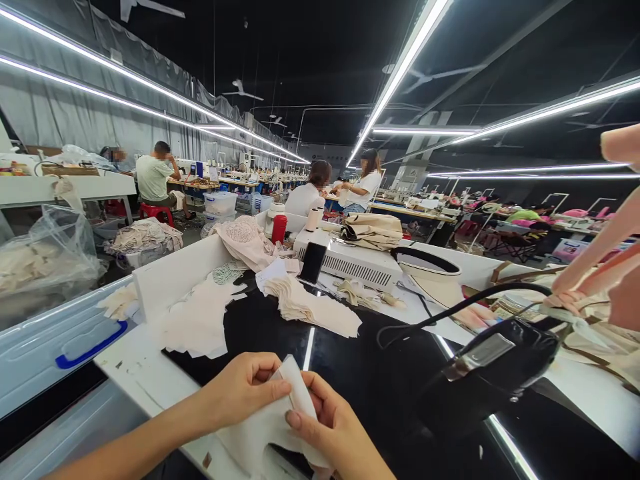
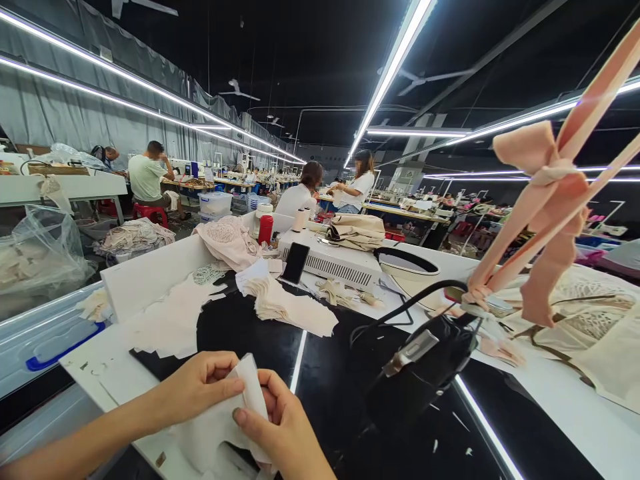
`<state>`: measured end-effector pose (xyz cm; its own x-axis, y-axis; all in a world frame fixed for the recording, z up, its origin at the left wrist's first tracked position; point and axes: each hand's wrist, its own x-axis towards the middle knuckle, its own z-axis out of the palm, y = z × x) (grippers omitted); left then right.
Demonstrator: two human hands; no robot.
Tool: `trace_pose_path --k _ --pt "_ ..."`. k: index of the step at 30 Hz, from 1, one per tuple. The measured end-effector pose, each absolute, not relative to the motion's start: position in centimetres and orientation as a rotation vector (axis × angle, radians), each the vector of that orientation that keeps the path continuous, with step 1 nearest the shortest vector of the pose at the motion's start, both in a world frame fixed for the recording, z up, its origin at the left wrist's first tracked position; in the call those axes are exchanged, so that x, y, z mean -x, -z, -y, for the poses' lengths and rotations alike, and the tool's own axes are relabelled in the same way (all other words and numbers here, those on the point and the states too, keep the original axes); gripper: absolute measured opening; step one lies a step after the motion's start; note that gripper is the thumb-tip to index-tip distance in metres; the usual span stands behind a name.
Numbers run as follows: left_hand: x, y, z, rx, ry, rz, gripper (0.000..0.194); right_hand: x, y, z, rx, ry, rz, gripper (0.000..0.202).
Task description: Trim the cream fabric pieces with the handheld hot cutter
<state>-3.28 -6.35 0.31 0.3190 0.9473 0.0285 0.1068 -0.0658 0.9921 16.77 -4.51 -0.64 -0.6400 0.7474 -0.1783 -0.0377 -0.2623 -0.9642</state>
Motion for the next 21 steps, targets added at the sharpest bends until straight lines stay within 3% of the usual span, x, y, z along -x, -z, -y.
trace_pose_path --k 10,21 --pt "3.2 -1.3 6.5 -1.529 -0.990 -1.114 0.050 -17.5 1.1 4.8 1.008 -1.913 1.770 0.053" --pt "2.9 -1.3 6.5 -1.466 -0.981 -1.164 0.052 -17.8 1.8 5.2 0.988 -1.938 1.759 0.057"
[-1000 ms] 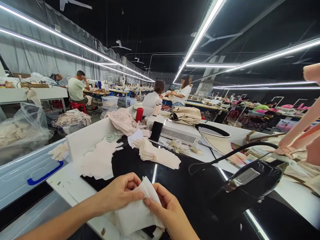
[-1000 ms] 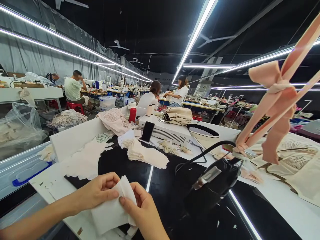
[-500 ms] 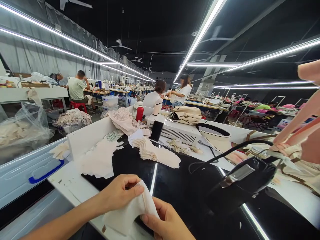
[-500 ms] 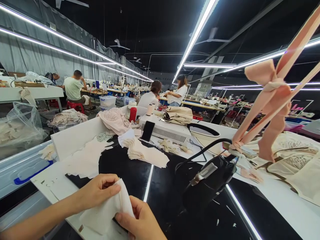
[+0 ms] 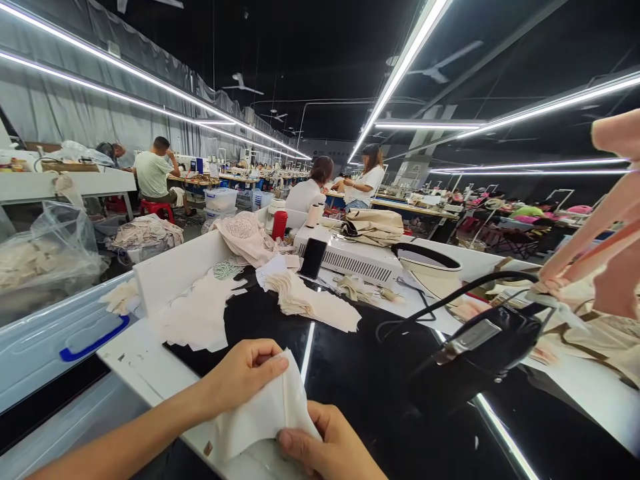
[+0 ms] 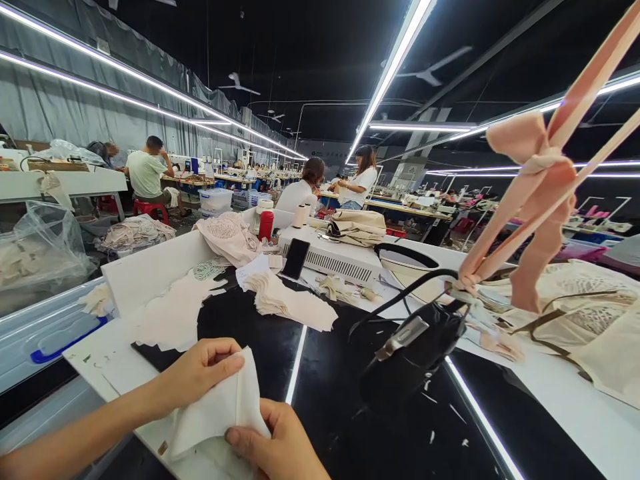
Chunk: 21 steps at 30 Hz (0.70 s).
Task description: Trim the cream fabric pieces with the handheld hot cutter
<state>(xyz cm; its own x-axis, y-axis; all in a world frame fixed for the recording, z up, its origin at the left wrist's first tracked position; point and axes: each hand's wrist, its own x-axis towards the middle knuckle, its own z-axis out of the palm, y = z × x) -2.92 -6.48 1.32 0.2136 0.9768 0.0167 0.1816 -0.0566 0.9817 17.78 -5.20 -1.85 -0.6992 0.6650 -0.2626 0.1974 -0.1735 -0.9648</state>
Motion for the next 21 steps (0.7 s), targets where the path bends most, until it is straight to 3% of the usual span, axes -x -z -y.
trace_pose_path --k 13,18,21 --pt "3.7 -0.9 5.1 -1.582 -0.963 -1.146 0.037 -17.4 2.3 4.8 0.878 -2.022 1.766 0.058" --pt "4.6 -3.3 3.7 -2.096 -1.013 -1.199 0.028 -18.6 1.6 2.8 1.094 -1.674 1.846 0.051" --pt "4.5 -3.7 3.2 -2.736 -1.118 -1.178 0.032 -19.2 1.1 0.6 1.153 -1.229 1.979 0.038"
